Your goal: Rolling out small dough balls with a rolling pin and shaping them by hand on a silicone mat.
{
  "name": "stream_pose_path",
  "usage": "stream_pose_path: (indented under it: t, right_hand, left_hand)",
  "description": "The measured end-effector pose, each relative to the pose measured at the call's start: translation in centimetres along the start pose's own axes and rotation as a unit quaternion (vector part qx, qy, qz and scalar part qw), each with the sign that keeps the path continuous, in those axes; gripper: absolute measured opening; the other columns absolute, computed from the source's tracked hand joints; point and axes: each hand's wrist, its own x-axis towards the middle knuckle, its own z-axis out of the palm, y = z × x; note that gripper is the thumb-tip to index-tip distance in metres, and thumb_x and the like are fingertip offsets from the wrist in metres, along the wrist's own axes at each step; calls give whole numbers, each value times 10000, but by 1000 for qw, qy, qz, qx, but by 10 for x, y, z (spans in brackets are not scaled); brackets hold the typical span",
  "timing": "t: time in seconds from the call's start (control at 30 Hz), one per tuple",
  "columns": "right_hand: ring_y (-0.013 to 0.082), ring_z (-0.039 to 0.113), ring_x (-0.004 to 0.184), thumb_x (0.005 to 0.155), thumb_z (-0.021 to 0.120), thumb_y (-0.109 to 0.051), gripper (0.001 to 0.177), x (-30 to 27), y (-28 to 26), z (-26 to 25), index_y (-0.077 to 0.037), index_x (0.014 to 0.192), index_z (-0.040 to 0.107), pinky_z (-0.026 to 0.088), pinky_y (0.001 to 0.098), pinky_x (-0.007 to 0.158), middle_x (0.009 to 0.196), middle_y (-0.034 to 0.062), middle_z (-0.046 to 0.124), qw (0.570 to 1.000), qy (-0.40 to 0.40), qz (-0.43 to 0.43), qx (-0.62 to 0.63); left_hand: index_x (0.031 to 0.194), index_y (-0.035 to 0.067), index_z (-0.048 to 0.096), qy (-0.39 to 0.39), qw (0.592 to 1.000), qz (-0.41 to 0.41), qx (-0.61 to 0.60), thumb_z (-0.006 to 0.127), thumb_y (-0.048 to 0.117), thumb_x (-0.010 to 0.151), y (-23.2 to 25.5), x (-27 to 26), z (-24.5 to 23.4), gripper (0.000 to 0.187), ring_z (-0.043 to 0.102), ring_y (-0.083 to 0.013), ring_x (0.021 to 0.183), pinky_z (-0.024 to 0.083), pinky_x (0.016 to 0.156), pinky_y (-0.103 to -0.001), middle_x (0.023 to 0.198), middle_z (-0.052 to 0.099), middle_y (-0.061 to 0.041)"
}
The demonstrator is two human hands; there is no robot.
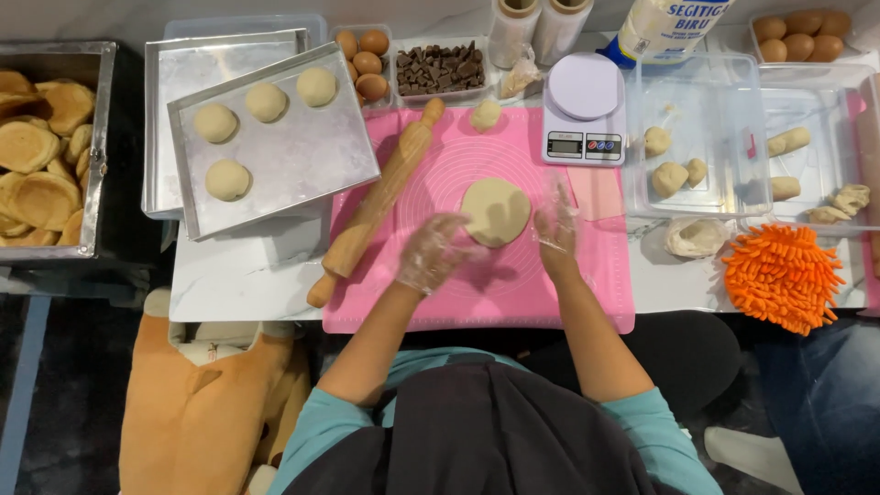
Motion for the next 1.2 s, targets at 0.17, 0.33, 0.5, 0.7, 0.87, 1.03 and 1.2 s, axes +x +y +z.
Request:
stream_pose_path:
  t: [0.17, 0.33, 0.5, 0.7, 0.87, 1.03, 1.2]
  right_hand:
    - [207, 392, 1481, 719, 911, -498, 925, -23, 59, 37, -304, 1521, 493, 283, 332, 1247, 1566, 64, 445, 940, -53, 334, 41]
    - [312, 605, 1261, 975, 580, -476, 588, -28, -63, 6, -192, 1489, 546, 466, 471, 1071, 1366, 176, 645, 964, -75, 252, 28]
    - [432, 688, 1132, 935, 671, -109, 836, 7, -1, 21, -305, 1635, 259, 551, 521, 930, 1219, 250, 720, 986, -70, 145, -47]
    - [446, 388, 1483, 1096, 577, -359, 832, -2, -36, -13, -297, 1671, -21, 431, 586, 1091, 1704, 207, 202, 898, -115, -44, 423]
    - [554, 417, 1455, 1027, 473, -641, 755, 1, -59, -23, -392, 1634, 101, 512, 742, 1000, 1707, 137, 261, 802, -121, 44, 583]
    - [259, 533, 854, 1076, 423, -407, 335, 25, -1, -29, -131, 1061, 613, 438, 390, 694, 976, 103, 521, 926, 99, 54, 359]
    - [125, 413, 478, 1090, 537, -202, 466, 27, 64, -17, -104, 635, 559, 288, 235, 476, 510, 26, 482, 945, 266, 25, 188]
  left_hand:
    - [1191, 243, 644, -281, 872, -171, -362, 786, 199, 811, 67, -14, 52, 408, 745, -139, 711, 610, 673, -253, 1031, 740, 34]
    - [1049, 233, 623, -251, 958, 32, -137, 682, 214, 801, 35, -49, 146, 255, 700, -262, 948, 606, 832, -394, 968, 646, -19]
    - [941, 203, 621, -189, 971, 130, -68, 629, 248, 811, 51, -54, 138, 138, 671, -251, 921, 593, 786, -401, 938, 641, -19]
    - [869, 199, 659, -260, 922, 274, -78, 547, 261, 914, 83, -63, 123, 136, 688, -220, 884, 586, 786, -353, 903, 699, -12]
    - [749, 128, 638, -316, 926, 109, -178, 524, 338, 968, 133, -36, 69, 325, 714, -364, 742, 571, 644, -452, 757, 699, -125]
    - [854, 201, 626, -289, 923, 239, -84, 477, 467, 973, 90, -28, 79, 327, 681, -211, 813, 570, 717, -373, 817, 682, -12]
    - [1075, 266, 549, -353, 916, 181, 50, 402, 516, 1039, 27, 93, 56, 292, 633, -196, 978, 539, 841, -342, 1029, 643, 13]
